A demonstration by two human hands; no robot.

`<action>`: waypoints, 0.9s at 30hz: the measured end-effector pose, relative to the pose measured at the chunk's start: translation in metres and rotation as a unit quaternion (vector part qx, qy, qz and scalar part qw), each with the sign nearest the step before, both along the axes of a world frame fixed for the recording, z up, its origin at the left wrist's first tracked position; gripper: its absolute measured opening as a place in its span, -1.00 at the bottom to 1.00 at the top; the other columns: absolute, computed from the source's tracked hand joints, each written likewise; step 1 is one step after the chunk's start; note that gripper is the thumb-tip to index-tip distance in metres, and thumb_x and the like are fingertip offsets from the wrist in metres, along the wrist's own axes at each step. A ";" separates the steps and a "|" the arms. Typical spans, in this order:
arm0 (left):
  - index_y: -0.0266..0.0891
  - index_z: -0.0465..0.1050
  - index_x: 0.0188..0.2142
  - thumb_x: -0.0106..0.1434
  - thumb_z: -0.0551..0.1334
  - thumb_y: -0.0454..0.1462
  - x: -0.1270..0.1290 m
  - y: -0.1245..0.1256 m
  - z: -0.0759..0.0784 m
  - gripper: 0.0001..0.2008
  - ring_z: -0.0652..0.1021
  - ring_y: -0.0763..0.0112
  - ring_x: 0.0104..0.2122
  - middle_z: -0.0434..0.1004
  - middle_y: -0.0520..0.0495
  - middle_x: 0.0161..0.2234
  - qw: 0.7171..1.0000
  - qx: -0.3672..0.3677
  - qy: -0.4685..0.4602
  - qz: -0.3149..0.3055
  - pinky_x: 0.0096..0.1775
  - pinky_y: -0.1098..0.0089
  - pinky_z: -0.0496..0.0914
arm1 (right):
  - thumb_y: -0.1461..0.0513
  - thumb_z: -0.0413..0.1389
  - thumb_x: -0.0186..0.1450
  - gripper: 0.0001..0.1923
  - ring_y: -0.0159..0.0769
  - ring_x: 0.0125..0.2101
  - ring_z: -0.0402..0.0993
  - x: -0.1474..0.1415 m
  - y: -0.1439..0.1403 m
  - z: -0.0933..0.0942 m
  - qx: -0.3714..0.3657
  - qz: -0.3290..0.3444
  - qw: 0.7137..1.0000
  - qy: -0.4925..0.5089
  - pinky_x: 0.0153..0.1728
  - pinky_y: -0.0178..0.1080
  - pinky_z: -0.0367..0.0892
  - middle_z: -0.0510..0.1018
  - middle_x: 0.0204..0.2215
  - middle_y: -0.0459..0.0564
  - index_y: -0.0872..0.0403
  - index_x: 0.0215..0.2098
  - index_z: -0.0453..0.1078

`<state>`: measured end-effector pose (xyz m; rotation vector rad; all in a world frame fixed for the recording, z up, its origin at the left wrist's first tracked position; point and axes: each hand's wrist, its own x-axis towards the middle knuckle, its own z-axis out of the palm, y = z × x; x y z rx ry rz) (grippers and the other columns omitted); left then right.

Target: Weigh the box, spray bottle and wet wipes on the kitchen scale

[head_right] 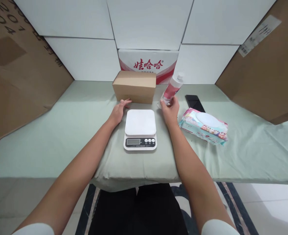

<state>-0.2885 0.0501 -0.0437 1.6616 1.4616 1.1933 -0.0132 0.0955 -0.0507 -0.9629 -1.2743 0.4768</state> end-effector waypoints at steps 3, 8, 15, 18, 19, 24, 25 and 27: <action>-0.16 0.62 0.11 0.43 -0.24 0.31 -0.001 0.002 -0.002 -0.13 0.58 0.05 0.17 0.50 -0.17 0.31 1.000 0.003 -0.013 0.007 0.30 0.04 0.36 | -0.07 0.41 0.15 -0.49 -0.16 -0.22 0.58 -0.021 -0.024 0.018 0.014 0.159 0.987 -0.029 -0.15 -0.11 0.54 0.61 -0.21 0.03 0.00 -0.10 0.41; -0.14 0.61 0.12 0.42 -0.25 0.30 -0.001 0.003 -0.003 -0.14 0.63 0.16 -0.03 0.45 -0.16 0.36 1.000 -0.003 -0.030 0.009 0.21 0.08 0.41 | -0.15 0.39 0.15 -0.42 -0.10 -0.20 0.60 -0.050 -0.057 0.030 -0.018 0.310 0.946 -0.092 -0.15 -0.10 0.54 0.64 -0.19 0.06 0.03 -0.07 0.45; -0.17 0.63 0.09 0.43 -0.21 0.28 -0.001 0.004 -0.003 -0.16 0.62 0.14 -0.04 0.50 -0.19 0.32 0.999 -0.001 -0.044 0.004 0.19 0.09 0.39 | -0.16 0.36 0.16 -0.41 -0.07 -0.16 0.60 -0.049 -0.061 0.033 -0.030 0.362 0.919 -0.152 -0.14 -0.11 0.52 0.63 -0.15 0.07 0.06 -0.05 0.48; -0.15 0.63 0.08 0.43 -0.22 0.29 -0.002 0.005 -0.004 -0.16 0.62 0.15 -0.04 0.48 -0.17 0.33 0.999 -0.001 -0.045 0.012 0.16 0.11 0.41 | -0.26 0.35 0.12 -0.29 -0.06 -0.08 0.59 -0.045 -0.053 0.033 -0.023 0.349 0.930 -0.108 -0.08 -0.10 0.51 0.62 -0.06 0.05 -0.01 0.03 0.45; -0.14 0.63 0.08 0.43 -0.22 0.29 -0.002 0.005 -0.004 -0.16 0.62 0.16 -0.05 0.47 -0.16 0.34 0.999 0.001 -0.046 0.017 0.14 0.11 0.42 | -0.31 0.31 0.13 -0.26 -0.08 -0.06 0.58 -0.042 -0.049 0.033 -0.012 0.318 0.946 -0.066 -0.08 -0.11 0.51 0.60 -0.04 0.04 -0.04 0.05 0.43; -0.13 0.63 0.04 0.43 -0.24 0.29 -0.002 0.004 -0.001 -0.16 0.62 0.18 -0.04 0.47 -0.14 0.34 0.997 0.005 -0.056 0.050 0.07 0.15 0.46 | -0.32 0.05 0.30 -0.46 -0.32 -0.38 0.47 -0.013 -0.015 0.018 -0.038 0.023 0.985 0.164 -0.41 -0.27 0.31 0.44 -0.37 -0.10 -0.05 -0.26 0.30; -0.13 0.63 0.02 0.44 -0.25 0.29 -0.002 0.003 0.000 -0.16 0.63 0.19 -0.05 0.48 -0.14 0.34 0.997 0.006 -0.059 0.055 0.05 0.16 0.47 | -0.29 0.07 0.30 -0.47 -0.34 -0.47 0.38 -0.007 -0.007 0.012 -0.059 -0.018 0.982 0.179 -0.47 -0.28 0.23 0.35 -0.46 -0.14 -0.04 -0.36 0.23; -0.14 0.63 -0.01 0.43 -0.25 0.29 -0.001 0.003 0.001 -0.16 0.63 0.20 -0.07 0.49 -0.16 0.33 0.996 0.007 -0.068 0.064 -0.01 0.18 0.49 | -0.26 0.12 0.26 -0.44 -0.36 -0.57 0.19 0.002 0.004 0.000 -0.098 -0.057 0.978 0.176 -0.54 -0.28 0.10 0.17 -0.58 -0.21 -0.05 -0.46 0.07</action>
